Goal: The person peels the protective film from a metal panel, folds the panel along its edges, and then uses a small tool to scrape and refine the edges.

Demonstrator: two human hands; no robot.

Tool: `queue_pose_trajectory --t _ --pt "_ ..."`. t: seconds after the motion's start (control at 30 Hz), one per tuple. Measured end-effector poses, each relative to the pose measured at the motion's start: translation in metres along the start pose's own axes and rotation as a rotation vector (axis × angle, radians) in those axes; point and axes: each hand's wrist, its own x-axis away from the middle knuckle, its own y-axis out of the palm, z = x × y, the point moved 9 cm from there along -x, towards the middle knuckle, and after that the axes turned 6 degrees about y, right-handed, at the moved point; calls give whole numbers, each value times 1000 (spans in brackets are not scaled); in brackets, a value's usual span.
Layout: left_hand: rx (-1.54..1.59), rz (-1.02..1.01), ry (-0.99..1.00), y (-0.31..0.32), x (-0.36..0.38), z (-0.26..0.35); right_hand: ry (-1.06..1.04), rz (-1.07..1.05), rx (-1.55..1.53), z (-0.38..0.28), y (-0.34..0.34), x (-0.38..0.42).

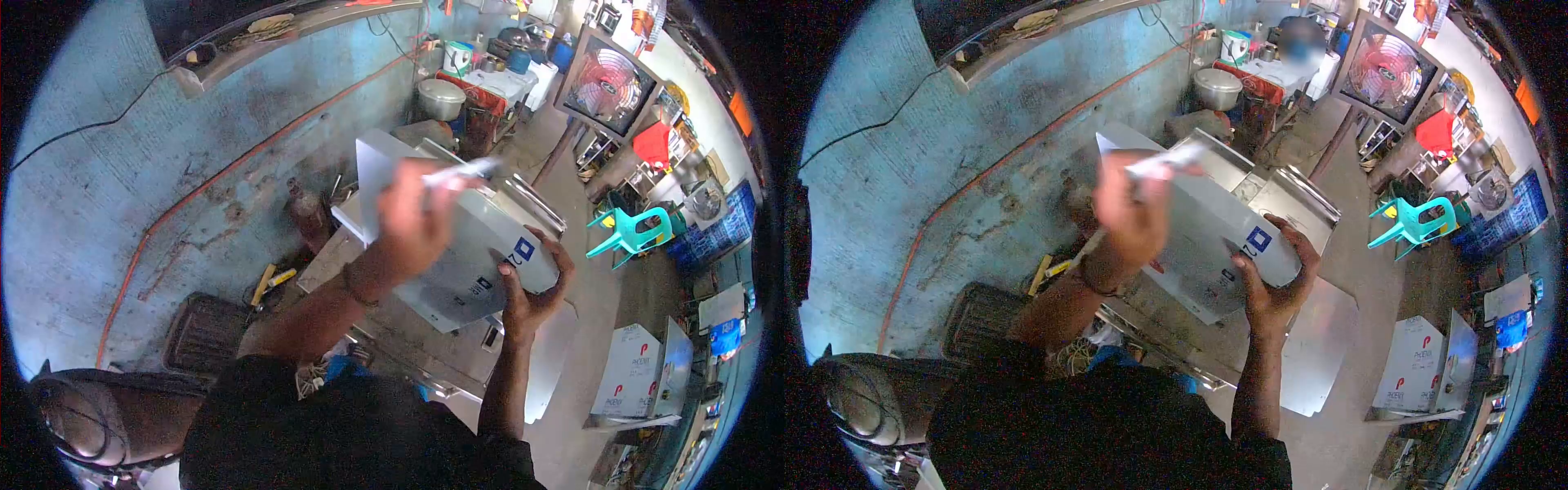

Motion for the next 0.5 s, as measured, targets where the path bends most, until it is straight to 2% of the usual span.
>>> queue_pose_trajectory --t 0.07,0.1,0.13,0.17,0.23,0.37,0.5 --pt "155 243 -230 -32 5 -33 76 30 -55 9 -7 2" --pt "298 255 -398 -38 9 -56 42 54 98 7 -14 5" --pt "346 217 -539 -42 16 -75 16 75 255 5 -18 7" --pt "344 214 -541 -49 17 -85 20 76 254 7 -20 7" --pt "326 78 -726 -44 28 -108 16 85 286 6 -23 5" --pt "259 -3 -805 -42 26 -112 4 79 227 10 -24 4" --pt "291 43 -797 -42 30 -114 56 108 222 11 -27 4"
